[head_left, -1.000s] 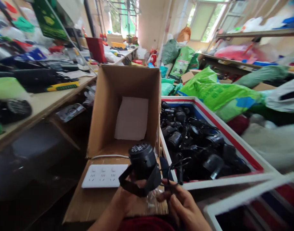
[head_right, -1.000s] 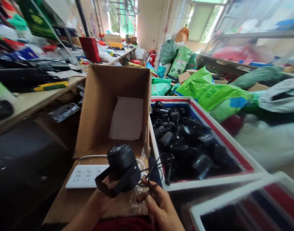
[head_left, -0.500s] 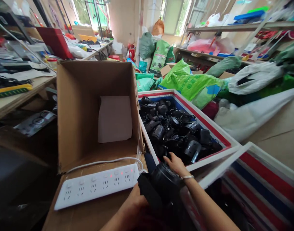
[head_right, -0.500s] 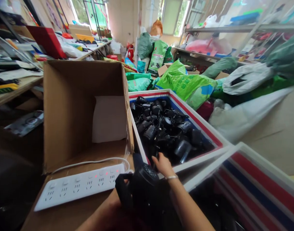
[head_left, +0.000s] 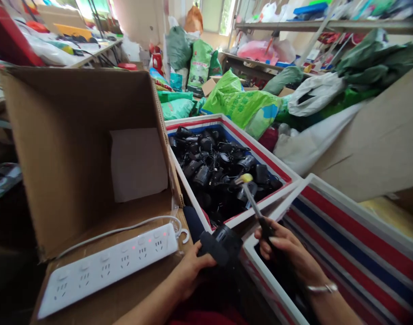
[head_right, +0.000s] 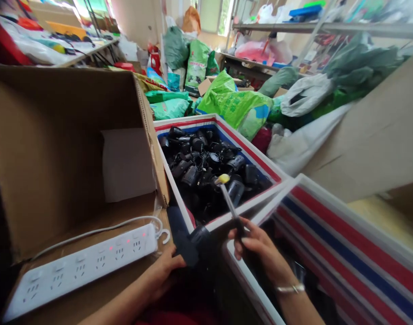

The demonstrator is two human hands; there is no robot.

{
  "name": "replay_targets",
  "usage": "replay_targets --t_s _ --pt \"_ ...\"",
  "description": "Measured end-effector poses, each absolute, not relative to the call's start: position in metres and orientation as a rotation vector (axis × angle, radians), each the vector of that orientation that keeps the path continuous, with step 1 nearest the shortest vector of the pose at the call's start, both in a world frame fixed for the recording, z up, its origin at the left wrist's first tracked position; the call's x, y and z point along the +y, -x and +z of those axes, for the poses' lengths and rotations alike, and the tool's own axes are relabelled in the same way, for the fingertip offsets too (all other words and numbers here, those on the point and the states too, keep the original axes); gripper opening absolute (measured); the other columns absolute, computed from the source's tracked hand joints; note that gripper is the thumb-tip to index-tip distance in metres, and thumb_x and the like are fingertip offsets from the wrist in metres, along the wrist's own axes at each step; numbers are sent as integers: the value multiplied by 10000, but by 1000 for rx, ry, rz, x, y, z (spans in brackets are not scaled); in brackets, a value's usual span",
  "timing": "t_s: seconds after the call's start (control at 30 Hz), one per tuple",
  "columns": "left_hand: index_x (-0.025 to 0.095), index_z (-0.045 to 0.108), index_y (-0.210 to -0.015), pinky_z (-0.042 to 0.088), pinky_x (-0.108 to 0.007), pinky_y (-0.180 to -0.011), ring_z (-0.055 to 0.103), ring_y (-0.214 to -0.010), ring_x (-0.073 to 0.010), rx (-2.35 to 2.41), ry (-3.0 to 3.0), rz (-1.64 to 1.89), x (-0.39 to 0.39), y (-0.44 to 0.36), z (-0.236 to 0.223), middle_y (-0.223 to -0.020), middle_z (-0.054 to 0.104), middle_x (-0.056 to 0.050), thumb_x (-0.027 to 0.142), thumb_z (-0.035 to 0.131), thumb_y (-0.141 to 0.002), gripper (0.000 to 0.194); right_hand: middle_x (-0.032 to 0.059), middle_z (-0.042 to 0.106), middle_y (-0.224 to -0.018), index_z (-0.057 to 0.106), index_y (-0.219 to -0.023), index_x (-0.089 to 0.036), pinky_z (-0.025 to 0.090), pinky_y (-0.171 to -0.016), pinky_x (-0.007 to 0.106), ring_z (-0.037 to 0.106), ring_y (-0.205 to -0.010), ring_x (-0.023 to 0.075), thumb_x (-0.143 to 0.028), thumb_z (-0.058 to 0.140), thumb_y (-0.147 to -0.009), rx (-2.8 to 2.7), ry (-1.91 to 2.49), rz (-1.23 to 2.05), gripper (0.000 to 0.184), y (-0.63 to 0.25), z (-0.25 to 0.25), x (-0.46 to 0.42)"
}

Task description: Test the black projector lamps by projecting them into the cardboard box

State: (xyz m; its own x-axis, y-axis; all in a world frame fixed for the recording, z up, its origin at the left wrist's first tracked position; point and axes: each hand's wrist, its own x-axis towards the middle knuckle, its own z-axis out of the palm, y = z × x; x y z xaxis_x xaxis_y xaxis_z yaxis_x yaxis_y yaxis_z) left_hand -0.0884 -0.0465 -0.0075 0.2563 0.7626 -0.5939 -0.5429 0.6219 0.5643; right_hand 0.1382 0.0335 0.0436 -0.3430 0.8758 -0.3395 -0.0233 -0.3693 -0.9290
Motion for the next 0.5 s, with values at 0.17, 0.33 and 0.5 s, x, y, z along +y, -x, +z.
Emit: replay_targets --t_s 0.17,0.33,0.5 --pt "199 525 -1052 440 -280 -601 601 -789 -202 1044 -391 714 -22 55 -24 -891 643 -32 212 696 -553 527 -33 518 -587 559 -919 -190 409 -443 241 472 -460 105 -430 554 -825 -1435 1496 1385 257 -181 60 -19" --pt "182 543 -1004 453 -318 -624 598 -777 -221 1113 -521 614 -5 24 -43 -838 628 -28 242 749 -536 515 -56 502 -590 462 -1150 -220 392 -391 225 429 -409 101 -452 485 -861 -1557 1709 1047 370 -206 46 -42" --pt "170 556 -1040 435 -295 -631 566 -711 -189 1204 -646 628 -9 15 -48 -782 604 -1 229 786 -513 578 83 710 -929 601 -1155 -200 518 -785 376 667 -840 253 -429 512 -827 -1672 1825 919 410 -216 19 -60"
